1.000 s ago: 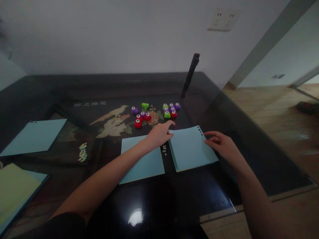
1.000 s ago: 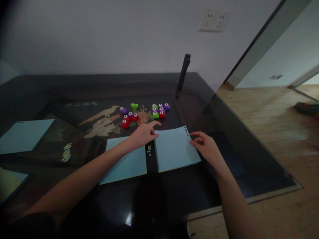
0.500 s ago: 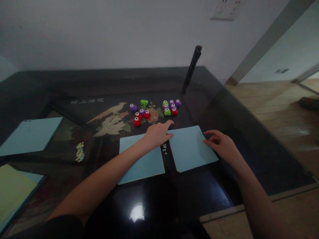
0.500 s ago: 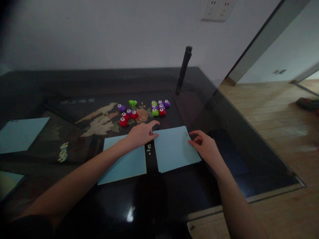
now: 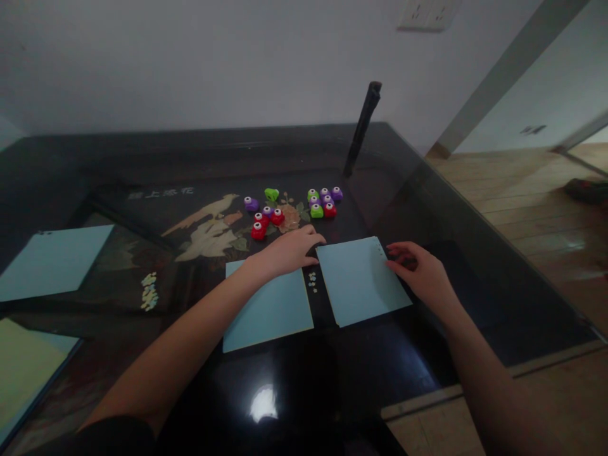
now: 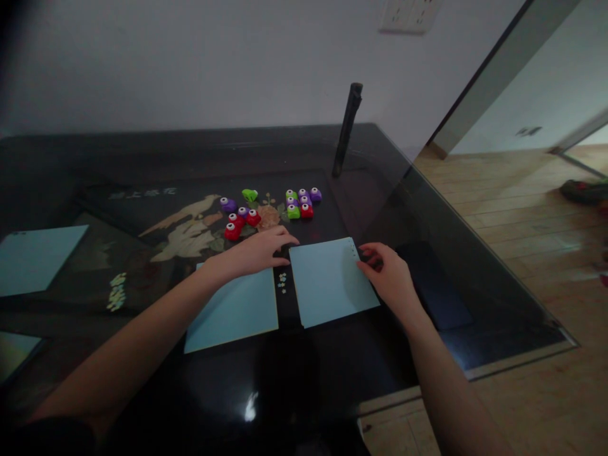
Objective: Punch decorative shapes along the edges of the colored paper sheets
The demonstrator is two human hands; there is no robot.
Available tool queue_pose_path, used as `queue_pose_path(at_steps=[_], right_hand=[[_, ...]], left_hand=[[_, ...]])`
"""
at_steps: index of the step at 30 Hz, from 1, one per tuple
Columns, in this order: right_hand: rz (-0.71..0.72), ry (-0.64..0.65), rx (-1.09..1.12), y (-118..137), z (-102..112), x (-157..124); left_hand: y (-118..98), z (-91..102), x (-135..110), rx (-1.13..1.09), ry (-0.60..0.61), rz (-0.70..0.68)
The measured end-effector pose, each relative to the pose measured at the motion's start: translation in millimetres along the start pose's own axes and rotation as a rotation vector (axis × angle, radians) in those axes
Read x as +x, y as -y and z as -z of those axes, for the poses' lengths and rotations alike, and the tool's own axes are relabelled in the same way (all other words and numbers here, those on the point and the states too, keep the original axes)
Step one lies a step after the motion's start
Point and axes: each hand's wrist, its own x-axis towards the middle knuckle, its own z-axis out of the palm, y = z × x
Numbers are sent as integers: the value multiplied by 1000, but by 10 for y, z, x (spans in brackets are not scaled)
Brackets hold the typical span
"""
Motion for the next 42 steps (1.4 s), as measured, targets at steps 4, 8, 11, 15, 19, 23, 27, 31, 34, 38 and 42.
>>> queue_pose_path(at_steps=[4, 8, 11, 15, 19, 23, 27, 31, 34, 38, 42], right_hand=[[31, -7, -21, 18, -49, -10], [62, -21, -44, -2, -84, -21], [65, -7, -41, -7, -86, -25], [51, 12, -42, 4, -74, -30], [50, 22, -43, 8, -72, -30], [64, 81, -50, -9, -23, -25], [152, 259, 4, -47, 140, -53], [265, 469, -86, -86, 295, -131], [303, 500, -186, -100, 319, -178], [302, 498, -248, -85, 280, -195], [305, 492, -278, -58, 261, -202]], left_hand=[[4, 8, 22, -23, 6, 2], [20, 12, 44, -31, 4, 10], [27, 11, 58, -37, 6, 10], [30, 17, 57, -42, 2, 6], [41, 18, 46, -51, 1, -8], [59, 8, 46, -49, 3, -16], [68, 5, 50, -51, 10, -21], [67, 11, 50, -39, 10, -23], [59, 17, 50, -44, 13, -16], [37, 22, 50, -48, 16, 0], [24, 27, 43, -48, 12, 7]])
